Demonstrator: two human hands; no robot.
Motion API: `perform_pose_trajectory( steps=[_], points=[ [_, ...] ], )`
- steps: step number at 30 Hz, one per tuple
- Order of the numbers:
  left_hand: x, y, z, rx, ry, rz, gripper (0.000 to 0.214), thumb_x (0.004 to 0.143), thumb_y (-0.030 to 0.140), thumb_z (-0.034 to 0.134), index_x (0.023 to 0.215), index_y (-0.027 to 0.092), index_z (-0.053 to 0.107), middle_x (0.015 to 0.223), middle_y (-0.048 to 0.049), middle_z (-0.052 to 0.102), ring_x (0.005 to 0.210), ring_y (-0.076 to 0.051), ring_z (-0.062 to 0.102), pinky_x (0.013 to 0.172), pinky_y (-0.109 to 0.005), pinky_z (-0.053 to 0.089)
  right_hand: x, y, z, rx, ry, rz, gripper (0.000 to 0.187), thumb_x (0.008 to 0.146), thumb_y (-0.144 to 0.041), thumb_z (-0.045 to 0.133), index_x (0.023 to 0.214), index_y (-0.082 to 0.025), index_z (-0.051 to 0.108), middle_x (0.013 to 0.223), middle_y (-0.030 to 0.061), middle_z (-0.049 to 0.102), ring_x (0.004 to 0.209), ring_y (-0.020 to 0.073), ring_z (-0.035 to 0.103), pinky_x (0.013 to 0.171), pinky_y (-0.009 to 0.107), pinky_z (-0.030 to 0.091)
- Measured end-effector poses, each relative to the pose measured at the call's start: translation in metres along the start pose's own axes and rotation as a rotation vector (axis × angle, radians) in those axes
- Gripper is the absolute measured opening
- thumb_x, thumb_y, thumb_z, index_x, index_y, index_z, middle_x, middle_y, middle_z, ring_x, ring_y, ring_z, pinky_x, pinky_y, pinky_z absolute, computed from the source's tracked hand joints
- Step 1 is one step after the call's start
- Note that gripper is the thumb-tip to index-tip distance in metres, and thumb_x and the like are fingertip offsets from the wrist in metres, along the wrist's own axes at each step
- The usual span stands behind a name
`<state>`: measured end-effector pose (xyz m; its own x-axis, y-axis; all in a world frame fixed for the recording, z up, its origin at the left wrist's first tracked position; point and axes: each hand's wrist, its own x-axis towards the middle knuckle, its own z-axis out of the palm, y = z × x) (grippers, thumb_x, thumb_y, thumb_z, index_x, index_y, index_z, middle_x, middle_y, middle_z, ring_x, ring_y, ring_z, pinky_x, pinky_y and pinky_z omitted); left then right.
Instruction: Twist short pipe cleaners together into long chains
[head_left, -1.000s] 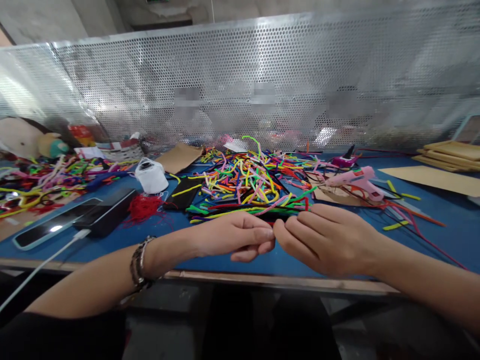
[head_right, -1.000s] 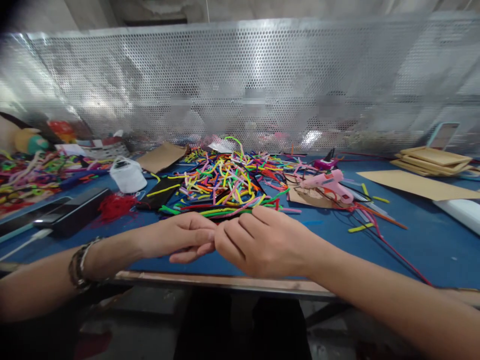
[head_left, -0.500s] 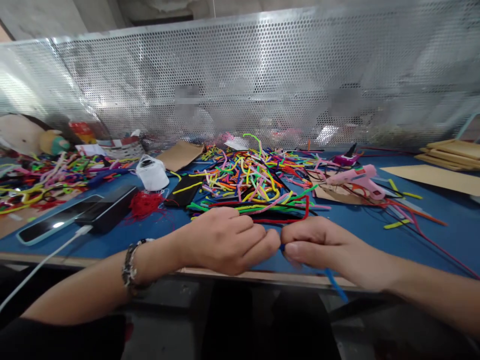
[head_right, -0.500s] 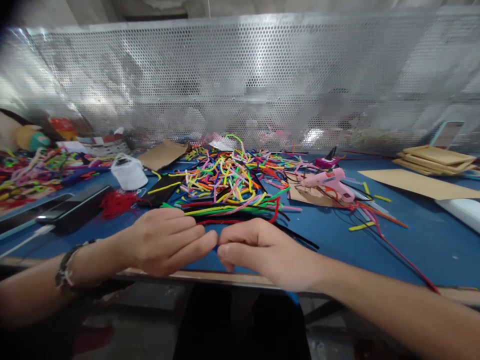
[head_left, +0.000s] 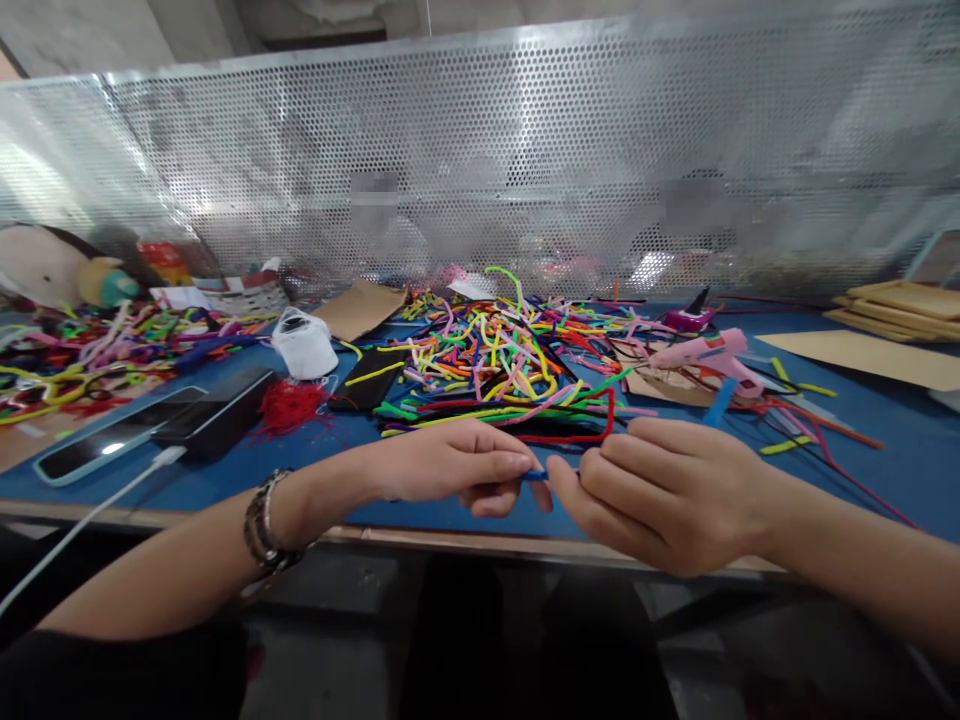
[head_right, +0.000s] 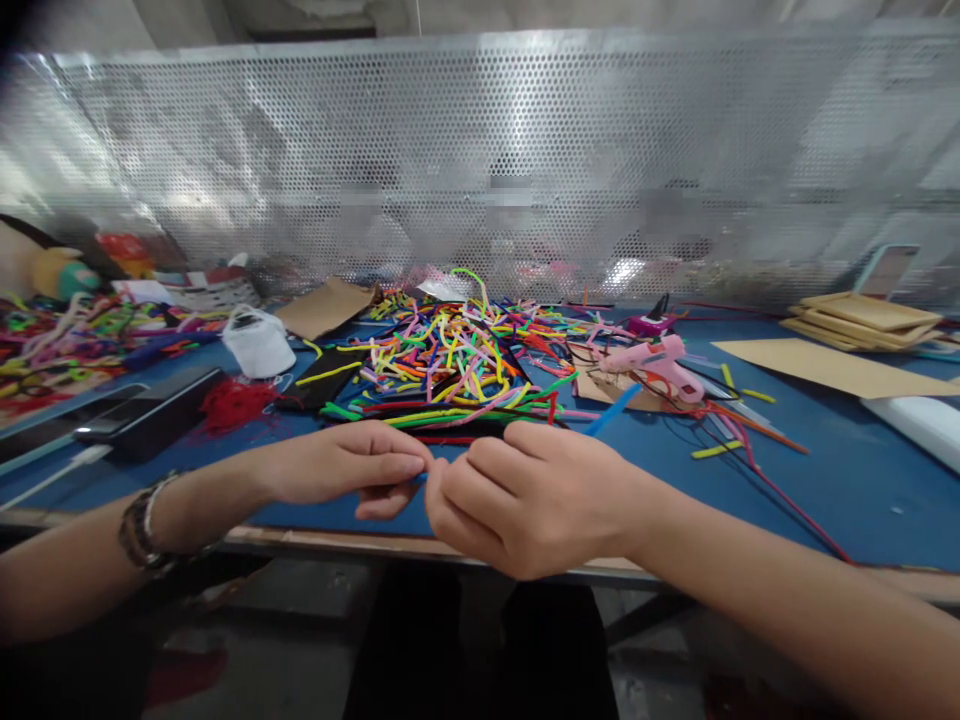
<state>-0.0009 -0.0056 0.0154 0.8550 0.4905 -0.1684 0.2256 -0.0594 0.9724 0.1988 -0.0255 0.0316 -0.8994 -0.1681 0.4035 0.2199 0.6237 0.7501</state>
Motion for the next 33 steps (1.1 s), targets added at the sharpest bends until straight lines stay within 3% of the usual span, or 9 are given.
perform_pose_trajectory(
  steps=[3, 10, 15, 18, 21, 24, 27, 30, 33],
  points=[
    [-0.001, 0.002, 0.001, 0.141, 0.111, 0.012, 0.023, 0.085, 0.027, 0.038, 0.073, 0.013, 0.052, 0.054, 0.0060, 0.037, 0.048, -0.005, 0.030, 0.046, -0.014, 0.026, -0.002, 0.000, -0.001, -0.032, 0.004, -0.023, 0.013, 0.078, -0.011, 0.046, 0.077, -0.014, 0.058, 0.057, -0.0035, 0.049, 0.048, 0.0070, 0.043, 0.045, 0.023, 0.031],
    [0.000, 0.001, 0.008, 0.646, 0.369, 0.273, 0.017, 0.081, 0.022, 0.045, 0.074, 0.012, 0.058, 0.065, 0.0031, 0.056, 0.058, -0.005, 0.047, 0.054, -0.013, 0.036, -0.003, 0.001, -0.002, -0.052, 0.028, -0.103, 0.010, 0.077, -0.015, 0.051, 0.077, -0.013, 0.060, 0.059, -0.0036, 0.047, 0.048, 0.0063, 0.040, 0.042, 0.022, 0.029],
    [-0.010, 0.003, 0.016, 1.504, 0.550, 0.674, 0.029, 0.085, 0.016, 0.034, 0.069, 0.014, 0.059, 0.051, 0.0033, 0.054, 0.043, -0.007, 0.043, 0.038, -0.021, 0.027, 0.003, -0.008, -0.004, 0.371, -0.130, 0.327, 0.028, 0.084, -0.011, 0.031, 0.063, -0.016, 0.051, 0.056, -0.0010, 0.047, 0.050, 0.0089, 0.037, 0.045, 0.023, 0.027],
    [-0.019, 0.012, 0.020, 1.894, 0.474, 0.927, 0.028, 0.084, 0.012, 0.034, 0.075, 0.012, 0.060, 0.045, 0.0041, 0.048, 0.038, -0.008, 0.040, 0.034, -0.023, 0.025, 0.007, -0.014, -0.005, 0.918, -0.232, 0.670, 0.024, 0.084, -0.016, 0.036, 0.061, -0.016, 0.043, 0.054, -0.0039, 0.038, 0.049, 0.0066, 0.031, 0.044, 0.019, 0.026],
    [-0.024, 0.022, 0.023, 2.034, 0.415, 1.019, 0.020, 0.081, 0.012, 0.042, 0.078, 0.011, 0.062, 0.046, 0.0052, 0.047, 0.038, -0.005, 0.040, 0.033, -0.021, 0.026, 0.007, -0.019, -0.002, 1.546, -0.224, 0.925, 0.023, 0.085, -0.027, 0.036, 0.064, -0.017, 0.037, 0.052, -0.0062, 0.031, 0.045, 0.0054, 0.028, 0.040, 0.017, 0.025],
    [-0.022, 0.023, 0.019, 1.914, 0.461, 1.004, 0.021, 0.082, 0.013, 0.042, 0.075, 0.012, 0.061, 0.047, 0.0049, 0.050, 0.039, -0.006, 0.042, 0.036, -0.022, 0.028, 0.005, -0.016, 0.001, 1.622, -0.132, 0.951, 0.023, 0.086, -0.030, 0.036, 0.067, -0.017, 0.038, 0.052, -0.0063, 0.033, 0.043, 0.0051, 0.030, 0.038, 0.017, 0.027],
    [-0.015, 0.018, 0.008, 1.472, 0.441, 0.738, 0.025, 0.086, 0.020, 0.038, 0.076, 0.014, 0.060, 0.055, 0.0025, 0.058, 0.047, -0.008, 0.048, 0.046, -0.021, 0.035, 0.004, -0.005, -0.002, 0.938, -0.078, 0.650, 0.020, 0.086, -0.022, 0.040, 0.070, -0.015, 0.050, 0.057, -0.0030, 0.048, 0.050, 0.0064, 0.041, 0.046, 0.019, 0.033],
    [-0.007, 0.011, -0.002, 0.819, 0.075, 0.388, 0.035, 0.091, 0.026, 0.026, 0.085, 0.013, 0.059, 0.064, -0.0001, 0.062, 0.058, -0.008, 0.054, 0.059, -0.018, 0.041, 0.004, 0.004, -0.007, 0.315, -0.013, 0.106, 0.022, 0.085, -0.015, 0.038, 0.076, -0.016, 0.058, 0.066, -0.0001, 0.059, 0.056, 0.0087, 0.047, 0.048, 0.022, 0.036],
    [-0.002, 0.006, -0.003, 0.325, -0.261, 0.194, 0.047, 0.088, 0.042, 0.025, 0.080, 0.012, 0.060, 0.059, -0.0008, 0.061, 0.061, -0.010, 0.055, 0.061, -0.019, 0.043, 0.004, -0.001, -0.012, 0.079, 0.007, -0.223, 0.028, 0.085, -0.010, 0.037, 0.075, -0.019, 0.062, 0.075, 0.0004, 0.063, 0.064, 0.0085, 0.049, 0.047, 0.021, 0.038]
  ],
)
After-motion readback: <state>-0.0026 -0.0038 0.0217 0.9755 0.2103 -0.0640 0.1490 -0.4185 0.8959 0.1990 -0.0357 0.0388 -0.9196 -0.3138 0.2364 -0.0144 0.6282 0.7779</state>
